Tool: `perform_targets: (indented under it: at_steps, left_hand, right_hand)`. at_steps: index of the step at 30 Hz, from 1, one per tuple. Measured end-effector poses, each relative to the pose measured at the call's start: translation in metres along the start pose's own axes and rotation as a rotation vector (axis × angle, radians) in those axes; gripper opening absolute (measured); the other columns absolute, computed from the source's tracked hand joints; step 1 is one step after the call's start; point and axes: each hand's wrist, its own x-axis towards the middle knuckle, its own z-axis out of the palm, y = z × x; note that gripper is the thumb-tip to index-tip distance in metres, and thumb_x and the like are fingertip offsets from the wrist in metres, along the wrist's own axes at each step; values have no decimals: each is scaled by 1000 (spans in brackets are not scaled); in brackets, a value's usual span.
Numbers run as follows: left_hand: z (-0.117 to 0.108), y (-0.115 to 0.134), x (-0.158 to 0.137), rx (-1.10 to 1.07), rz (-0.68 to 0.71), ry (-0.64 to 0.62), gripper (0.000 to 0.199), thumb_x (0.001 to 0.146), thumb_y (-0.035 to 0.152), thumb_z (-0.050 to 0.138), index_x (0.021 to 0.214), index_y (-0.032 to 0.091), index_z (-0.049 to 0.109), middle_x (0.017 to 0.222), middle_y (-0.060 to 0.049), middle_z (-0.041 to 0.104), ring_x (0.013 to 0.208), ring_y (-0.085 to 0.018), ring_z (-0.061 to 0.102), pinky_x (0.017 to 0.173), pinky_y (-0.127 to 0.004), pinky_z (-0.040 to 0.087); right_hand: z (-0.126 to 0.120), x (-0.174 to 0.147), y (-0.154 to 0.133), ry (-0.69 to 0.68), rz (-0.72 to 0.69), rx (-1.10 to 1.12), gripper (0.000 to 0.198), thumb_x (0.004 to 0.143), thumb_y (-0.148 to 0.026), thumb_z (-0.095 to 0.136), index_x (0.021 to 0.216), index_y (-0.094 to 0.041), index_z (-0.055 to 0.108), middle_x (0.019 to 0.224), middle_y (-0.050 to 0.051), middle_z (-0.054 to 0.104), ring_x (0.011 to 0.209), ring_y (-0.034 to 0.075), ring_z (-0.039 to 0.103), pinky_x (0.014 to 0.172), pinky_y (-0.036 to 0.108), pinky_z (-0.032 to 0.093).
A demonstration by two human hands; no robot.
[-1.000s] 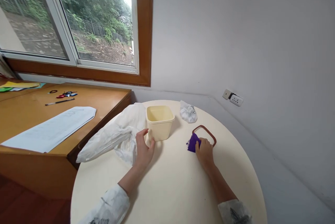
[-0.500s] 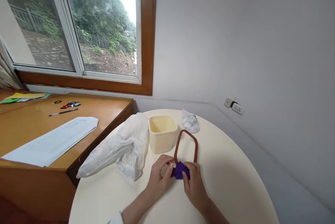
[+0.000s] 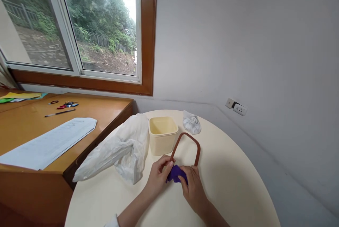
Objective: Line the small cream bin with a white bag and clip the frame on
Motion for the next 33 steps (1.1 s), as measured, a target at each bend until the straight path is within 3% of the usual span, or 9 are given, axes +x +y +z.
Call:
perform_targets:
  at_steps: [3, 9, 26, 33]
  left_hand:
    - [-1, 4, -1, -73, -32, -42, 31, 81, 45, 49, 80, 15, 56, 75, -3, 53, 64, -13, 47, 57, -22, 38]
    - [-3, 4, 2, -93, -6, -4, 30, 86, 43, 42, 74, 16, 52, 73, -2, 53, 70, -14, 48, 68, -25, 39]
    - [-12, 9, 6, -156, 36, 102, 28, 85, 43, 43, 74, 19, 51, 63, 0, 54, 67, -15, 55, 73, -30, 46]
    - [-13, 6, 6, -171, -11, 150, 32, 85, 49, 41, 74, 19, 46, 55, 5, 45, 51, -12, 49, 48, -22, 42]
  right_hand:
    - [0, 1, 0, -34, 4, 2, 21, 87, -12, 38, 105, -18, 45, 88, 5, 63, 77, 16, 58, 77, 36, 40]
    - [-2, 3, 1, -104, 10, 31, 22, 87, -11, 39, 106, -19, 46, 89, 5, 64, 77, 16, 59, 81, 37, 36]
    - [-9, 14, -13, -99, -21, 9, 15, 90, -28, 40, 96, -21, 53, 80, 0, 65, 73, 14, 60, 83, 35, 32]
    - [3, 2, -8, -130, -58, 12, 16, 90, -30, 42, 92, -23, 56, 78, 0, 65, 79, 16, 58, 86, 37, 30]
